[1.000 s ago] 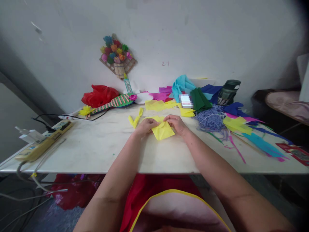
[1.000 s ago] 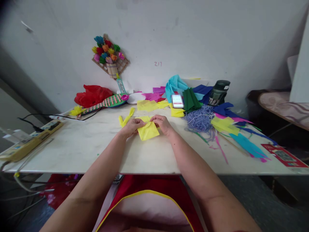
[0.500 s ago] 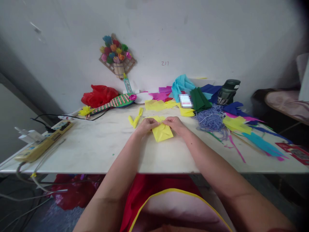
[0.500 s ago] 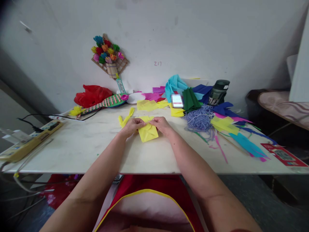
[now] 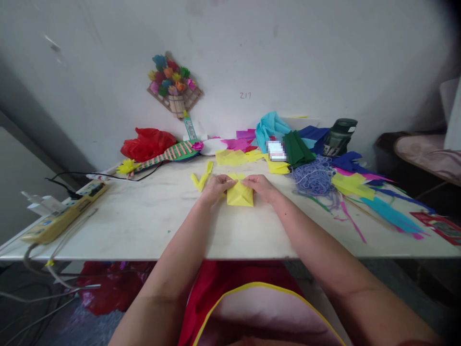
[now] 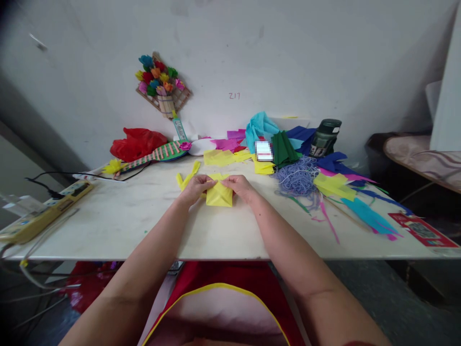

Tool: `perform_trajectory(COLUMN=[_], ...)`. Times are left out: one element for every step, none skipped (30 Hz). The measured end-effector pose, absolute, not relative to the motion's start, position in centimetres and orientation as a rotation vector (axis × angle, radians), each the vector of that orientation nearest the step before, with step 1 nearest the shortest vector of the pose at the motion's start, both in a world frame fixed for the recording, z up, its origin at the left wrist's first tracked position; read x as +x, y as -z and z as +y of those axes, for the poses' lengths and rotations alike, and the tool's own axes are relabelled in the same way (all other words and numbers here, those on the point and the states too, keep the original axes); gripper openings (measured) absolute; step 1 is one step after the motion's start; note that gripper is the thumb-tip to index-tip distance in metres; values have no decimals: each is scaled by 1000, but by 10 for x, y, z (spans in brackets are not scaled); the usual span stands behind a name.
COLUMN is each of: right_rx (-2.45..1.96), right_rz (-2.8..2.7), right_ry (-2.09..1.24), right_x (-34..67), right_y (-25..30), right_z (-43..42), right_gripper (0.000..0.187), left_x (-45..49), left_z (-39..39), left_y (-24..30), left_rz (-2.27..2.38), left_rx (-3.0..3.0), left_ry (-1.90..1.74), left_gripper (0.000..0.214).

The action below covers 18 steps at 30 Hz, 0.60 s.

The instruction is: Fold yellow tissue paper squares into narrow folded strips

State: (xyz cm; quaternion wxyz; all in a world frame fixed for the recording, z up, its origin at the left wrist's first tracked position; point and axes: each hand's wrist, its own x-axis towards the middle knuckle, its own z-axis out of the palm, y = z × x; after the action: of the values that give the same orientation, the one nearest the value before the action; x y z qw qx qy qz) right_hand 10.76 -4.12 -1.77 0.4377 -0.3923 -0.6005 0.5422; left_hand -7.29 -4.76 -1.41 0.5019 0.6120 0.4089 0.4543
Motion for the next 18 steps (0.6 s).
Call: perform_trajectory(right_rx=[-974, -973, -972, -974, -978, -980, -981, -981, -980, -982, -985, -990, -995, -999, -997, -993, -987, -982], right_rz=[-1517, -1530, -1534, -1531, -1526, -1521, -1520, -1520, -1520, -1519, -1518, -1516, -1512, -1505, -1496, -1486, -1472, -1456], right_ry=[-1371, -1378, -1370, -1356, -1343, -1334, -1328, -1324, -1321, -1319, -1314, -1310, -1308, -1307, -1304, -1301, -1297, -1292], right_x=[108, 108, 108, 108, 108, 108, 108, 107, 107, 106, 106, 106, 105, 105, 105, 105, 105, 105], right_y=[18, 19, 19, 19, 19, 18, 18, 17, 16, 16, 15, 15, 15, 14, 14, 14, 15, 15], right_z=[-41, -41, -42, -42, -42, -42, -42, -42, -43, -43, -44, -45, -45, -45, -45, -45, -45, -44], right_gripper=[26, 26, 25, 25, 25, 26, 26, 27, 27, 27, 28, 28, 28, 28, 28, 29, 29, 30], left_x=[-73, -72, -72, -71, -71, -71, -71, -72, -72, -72, -72, -71, -71, -70, -69, -69, -68, -68], left_z=[-48, -48, -49, -48, -48, -48, -48, -47, -47, -47, -47, -48, -49, -50, -51, -52, -54, -55], left_y=[13, 13, 12, 12, 12, 12, 12, 12, 12, 12, 12, 12, 11, 10, 9, 7, 6, 4], left_rz=[1000, 1012, 1023, 1035, 1046, 1058, 1071, 1086, 1100, 1111, 1119, 1120, 1114, 1101, 1083, 1062, 1041, 1023], left_rx=[1503, 1516, 1518, 1513, 1505, 1499, 1498, 1501, 1507, 1514, 1517, 1514, 1501, 1478, 1448, 1414, 1383, 1359], left_ry=[-1086, -1082, -1088, -1102, -1119, -1137, -1154, -1169, -1182, -1190, -1199, -1207, -1211, -1210, -1207, -1206, -1208, -1213], left_gripper=[33, 33, 33, 34, 35, 36, 37, 38, 38, 38, 39, 39, 40, 41, 42, 42, 43, 45])
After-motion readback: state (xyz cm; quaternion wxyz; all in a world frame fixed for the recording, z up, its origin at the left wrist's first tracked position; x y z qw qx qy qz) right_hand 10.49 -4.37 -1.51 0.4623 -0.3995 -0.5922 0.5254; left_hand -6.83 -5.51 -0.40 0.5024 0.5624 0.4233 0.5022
